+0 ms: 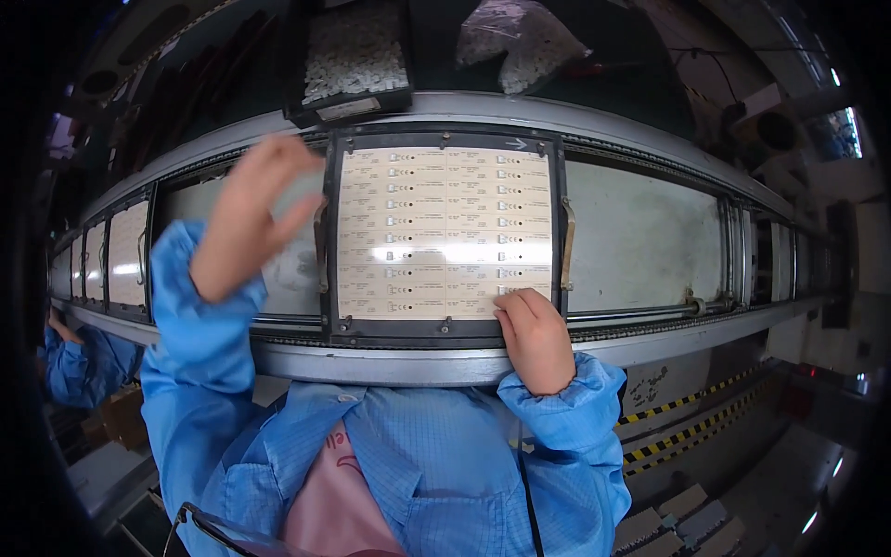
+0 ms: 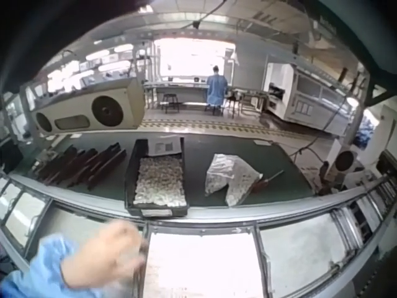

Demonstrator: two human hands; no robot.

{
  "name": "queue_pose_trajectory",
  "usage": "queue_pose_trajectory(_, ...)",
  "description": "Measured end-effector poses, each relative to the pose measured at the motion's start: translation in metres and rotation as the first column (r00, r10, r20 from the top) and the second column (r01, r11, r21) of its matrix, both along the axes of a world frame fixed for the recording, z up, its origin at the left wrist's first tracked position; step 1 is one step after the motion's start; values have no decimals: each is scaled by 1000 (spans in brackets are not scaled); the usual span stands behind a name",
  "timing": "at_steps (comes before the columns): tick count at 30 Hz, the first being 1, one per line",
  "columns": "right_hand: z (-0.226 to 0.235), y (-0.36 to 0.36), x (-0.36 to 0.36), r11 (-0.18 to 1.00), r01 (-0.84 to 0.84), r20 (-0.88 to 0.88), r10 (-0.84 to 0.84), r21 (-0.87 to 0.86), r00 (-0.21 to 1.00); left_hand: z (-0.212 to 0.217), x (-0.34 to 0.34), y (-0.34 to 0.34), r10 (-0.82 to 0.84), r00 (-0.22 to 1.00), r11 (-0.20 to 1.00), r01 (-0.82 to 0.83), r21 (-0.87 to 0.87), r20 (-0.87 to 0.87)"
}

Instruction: The person picks electronic components from a component container and places them onto LED circuit board panels. This is done using tweezers to precisely position the components.

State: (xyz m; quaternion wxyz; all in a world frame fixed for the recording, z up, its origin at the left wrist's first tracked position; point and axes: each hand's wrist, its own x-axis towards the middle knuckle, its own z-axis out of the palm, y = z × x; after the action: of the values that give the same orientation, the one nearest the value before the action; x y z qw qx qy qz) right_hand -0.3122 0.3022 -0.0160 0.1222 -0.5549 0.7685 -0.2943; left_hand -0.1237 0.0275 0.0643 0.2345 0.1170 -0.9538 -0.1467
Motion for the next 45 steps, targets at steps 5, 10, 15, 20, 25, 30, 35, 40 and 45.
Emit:
queue_pose_trajectory(5, 14, -3, 3, 997, -38, -19, 40, 73, 999, -9, -50, -97, 143, 989, 983, -137, -121, 40)
queue_pose_trajectory(10, 19, 4, 12, 994, 101, -76, -98, 30, 992, -41, -125, -141, 192, 764, 977, -90, -194, 615)
queue_pose_trajectory(15, 25, 15, 19, 977, 206, 9, -207, 51, 978, -99, -141, -188, 319, 796, 948, -272, -166, 514)
queue_pose_trajectory(20, 22, 14, 15, 983, 182, 8, -182, -3, 983, -43, -139, -146, 310, 748, 946, -184, -266, 587)
queue_pose_trajectory(25, 25, 11, 16, 982, 189, 45, -187, -27, 981, -22, -132, -133, 388, 730, 914, -229, -334, 562)
queue_pose_trajectory(30, 27, 5, 18, 984, 168, 49, -165, -63, 985, -19, -102, -133, 301, 887, 942, -218, -256, 351)
queue_pose_trajectory(35, 35, -19, 26, 991, 84, 121, -71, -105, 990, 9, -40, -67, -56, 998, 989, 58, -138, 21)
queue_pose_trajectory(40, 43, -65, 45, 971, -186, 125, 205, -151, 971, -31, 12, 36, -297, 921, 940, 235, 249, 253)
queue_pose_trajectory(45, 32, -84, 59, 949, -314, 88, 314, -19, 945, -64, 28, 57, -281, 902, 909, 141, 392, 328)
